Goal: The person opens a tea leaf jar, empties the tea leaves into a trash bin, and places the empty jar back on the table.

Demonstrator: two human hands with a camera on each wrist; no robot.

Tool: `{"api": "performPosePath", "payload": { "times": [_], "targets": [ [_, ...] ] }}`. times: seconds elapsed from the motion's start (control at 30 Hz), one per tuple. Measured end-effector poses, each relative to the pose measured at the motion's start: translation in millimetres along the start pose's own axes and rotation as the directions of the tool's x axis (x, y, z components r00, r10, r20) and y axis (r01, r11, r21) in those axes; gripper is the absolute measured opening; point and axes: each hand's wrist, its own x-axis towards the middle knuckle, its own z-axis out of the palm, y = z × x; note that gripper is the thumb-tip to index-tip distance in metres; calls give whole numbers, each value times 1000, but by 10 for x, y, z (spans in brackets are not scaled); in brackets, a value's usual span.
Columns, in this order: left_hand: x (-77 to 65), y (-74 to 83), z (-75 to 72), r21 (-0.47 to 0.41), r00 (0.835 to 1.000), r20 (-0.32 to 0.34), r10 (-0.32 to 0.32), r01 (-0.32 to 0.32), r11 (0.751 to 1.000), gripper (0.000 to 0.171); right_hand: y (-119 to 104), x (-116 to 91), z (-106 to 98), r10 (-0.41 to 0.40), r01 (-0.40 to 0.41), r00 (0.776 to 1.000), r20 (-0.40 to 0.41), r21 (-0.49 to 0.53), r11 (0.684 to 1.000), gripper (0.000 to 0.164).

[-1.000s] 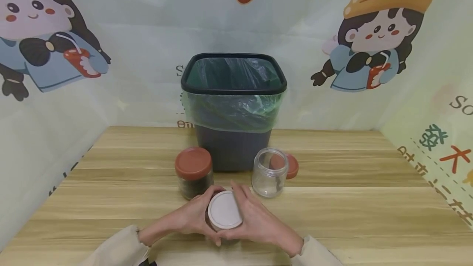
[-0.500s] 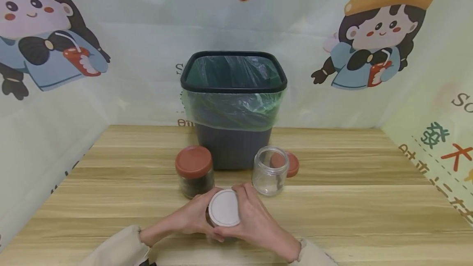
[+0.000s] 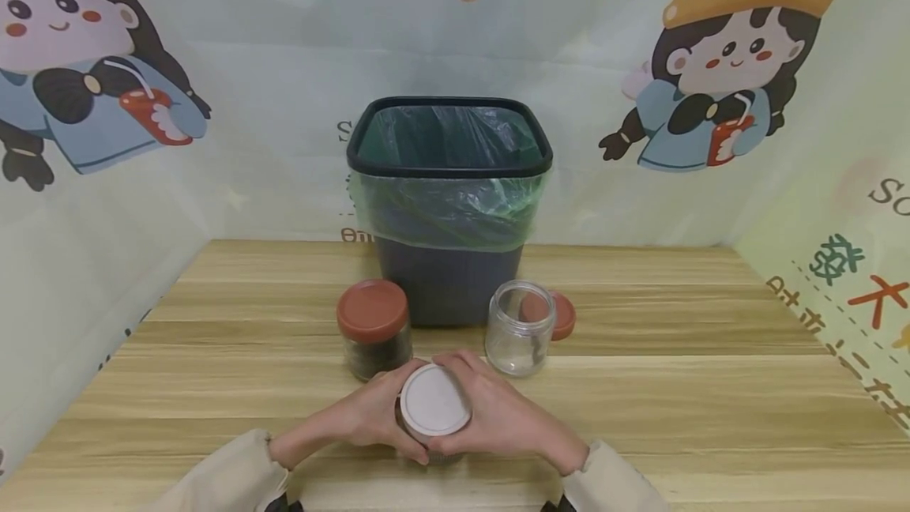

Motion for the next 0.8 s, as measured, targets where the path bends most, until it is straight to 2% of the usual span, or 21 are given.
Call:
{"api": "performPosePath", "payload": {
  "times": [0.1, 0.2, 0.37, 0.47, 0.57, 0.8],
  "targets": [
    [2, 0, 0, 5, 1000, -3, 2, -2, 1000, 83, 18, -6, -10, -27, 27, 999, 22, 4, 1000, 77],
    [3, 1, 2, -3, 1000, -2, -10, 10, 1000, 83, 10, -16, 6, -29, 29, 1000, 5, -7, 1000, 80],
    [1, -1, 2, 4, 1000, -12, -6, 6, 1000, 83, -66, -25, 82, 11, -25, 992, -122, -117, 993, 88],
    [4, -4, -1, 10, 1000, -15, 10, -10, 1000, 83, -111, -18, 121, -8, -28, 981, -196, -180, 983, 89],
    [6, -1, -3, 6, 1000, -12, 11, -11, 1000, 83, -122, -13, 151, -38, -14, 971, -235, -217, 976, 86],
    [-7, 15, -2, -12, 1000, 3, -6, 6, 1000, 84, -111, -17, 158, -38, -14, 973, -229, -224, 974, 79]
  ]
}}
